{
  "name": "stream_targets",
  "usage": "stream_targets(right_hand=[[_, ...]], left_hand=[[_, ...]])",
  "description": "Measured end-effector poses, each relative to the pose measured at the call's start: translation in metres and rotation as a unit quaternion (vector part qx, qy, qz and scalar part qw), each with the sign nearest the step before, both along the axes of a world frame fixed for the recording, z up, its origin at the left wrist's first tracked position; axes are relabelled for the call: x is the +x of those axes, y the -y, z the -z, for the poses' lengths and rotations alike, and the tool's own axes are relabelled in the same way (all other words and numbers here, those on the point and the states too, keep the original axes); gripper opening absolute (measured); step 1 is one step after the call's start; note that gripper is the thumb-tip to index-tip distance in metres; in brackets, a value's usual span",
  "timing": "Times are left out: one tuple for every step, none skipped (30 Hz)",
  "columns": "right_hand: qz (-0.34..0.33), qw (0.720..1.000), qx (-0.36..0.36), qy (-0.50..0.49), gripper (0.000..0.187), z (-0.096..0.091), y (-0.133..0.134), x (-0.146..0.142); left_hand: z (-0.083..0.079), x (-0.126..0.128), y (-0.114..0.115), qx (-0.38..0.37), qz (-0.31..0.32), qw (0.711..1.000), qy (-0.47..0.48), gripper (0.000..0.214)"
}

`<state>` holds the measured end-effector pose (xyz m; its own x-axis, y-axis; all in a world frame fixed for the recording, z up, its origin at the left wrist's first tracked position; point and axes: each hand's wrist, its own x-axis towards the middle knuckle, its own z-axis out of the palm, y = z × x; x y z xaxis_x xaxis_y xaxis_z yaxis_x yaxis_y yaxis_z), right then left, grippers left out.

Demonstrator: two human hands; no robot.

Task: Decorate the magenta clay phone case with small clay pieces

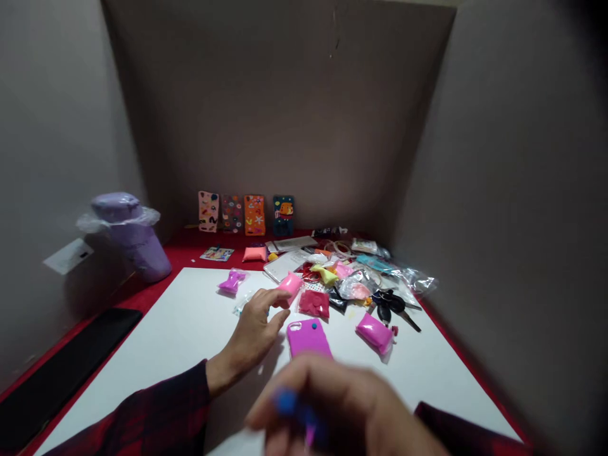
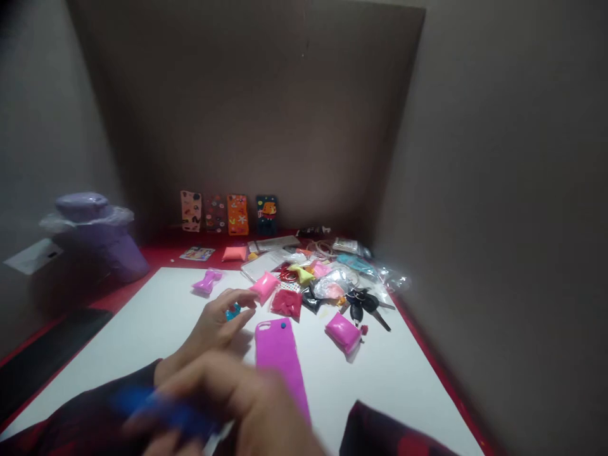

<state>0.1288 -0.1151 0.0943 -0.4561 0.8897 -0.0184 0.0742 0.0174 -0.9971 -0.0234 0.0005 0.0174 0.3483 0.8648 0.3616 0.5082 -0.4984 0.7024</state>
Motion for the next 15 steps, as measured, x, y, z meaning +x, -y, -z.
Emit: stream_targets(right_hand=[[0.076, 0.996, 0.049, 0.011, 0.016, -0.002, -0.012, 0.004], [0.17, 0.979, 0.107, 0.034, 0.016, -0.001, -0.026, 0.011], [0.241, 0.953, 0.166, 0.072, 0.019, 0.006, -0.04, 0.019], [0.301, 0.92, 0.218, 0.124, 0.02, 0.016, -0.055, 0.029], [0.34, 0.885, 0.259, 0.183, 0.02, 0.03, -0.069, 0.04], [0.361, 0.853, 0.289, 0.241, 0.019, 0.046, -0.081, 0.05], [0.37, 0.823, 0.316, 0.294, 0.019, 0.062, -0.09, 0.059], [0.374, 0.793, 0.346, 0.334, 0.018, 0.077, -0.097, 0.066], [0.368, 0.787, 0.358, 0.342, 0.016, 0.089, -0.101, 0.071], [0.359, 0.786, 0.366, 0.345, 0.015, 0.099, -0.103, 0.075], [0.346, 0.787, 0.373, 0.347, 0.014, 0.106, -0.103, 0.077], [0.335, 0.789, 0.381, 0.347, 0.014, 0.11, -0.103, 0.079], [0.319, 0.79, 0.391, 0.348, 0.014, 0.112, -0.103, 0.08], [0.301, 0.791, 0.4, 0.352, 0.014, 0.112, -0.103, 0.08], [0.282, 0.791, 0.407, 0.36, 0.017, 0.112, -0.103, 0.08]], left_hand=[[0.002, 0.001, -0.003, 0.001, -0.01, 1.0, -0.014, 0.015], [0.004, 0.003, -0.006, 0.002, -0.018, 0.999, -0.029, 0.013], [0.005, 0.004, -0.009, 0.0, -0.024, 0.998, -0.053, 0.011], [0.007, 0.006, -0.012, -0.003, -0.03, 0.996, -0.082, 0.013], [0.008, 0.008, -0.014, -0.005, -0.036, 0.993, -0.11, 0.015], [0.01, 0.011, -0.016, -0.006, -0.044, 0.989, -0.143, 0.018], [0.012, 0.013, -0.017, -0.004, -0.05, 0.985, -0.162, 0.019], [0.015, 0.015, -0.019, -0.001, -0.057, 0.983, -0.177, 0.019], [0.017, 0.017, -0.02, 0.004, -0.061, 0.981, -0.184, 0.018], [0.02, 0.018, -0.021, 0.009, -0.063, 0.98, -0.19, 0.017], [0.023, 0.019, -0.022, 0.013, -0.064, 0.978, -0.196, 0.016], [0.025, 0.02, -0.023, 0.017, -0.064, 0.977, -0.202, 0.016], [0.027, 0.02, -0.024, 0.02, -0.063, 0.976, -0.208, 0.017], [0.029, 0.021, -0.025, 0.023, -0.062, 0.975, -0.212, 0.018], [0.031, 0.021, -0.025, 0.026, -0.061, 0.974, -0.216, 0.019]])
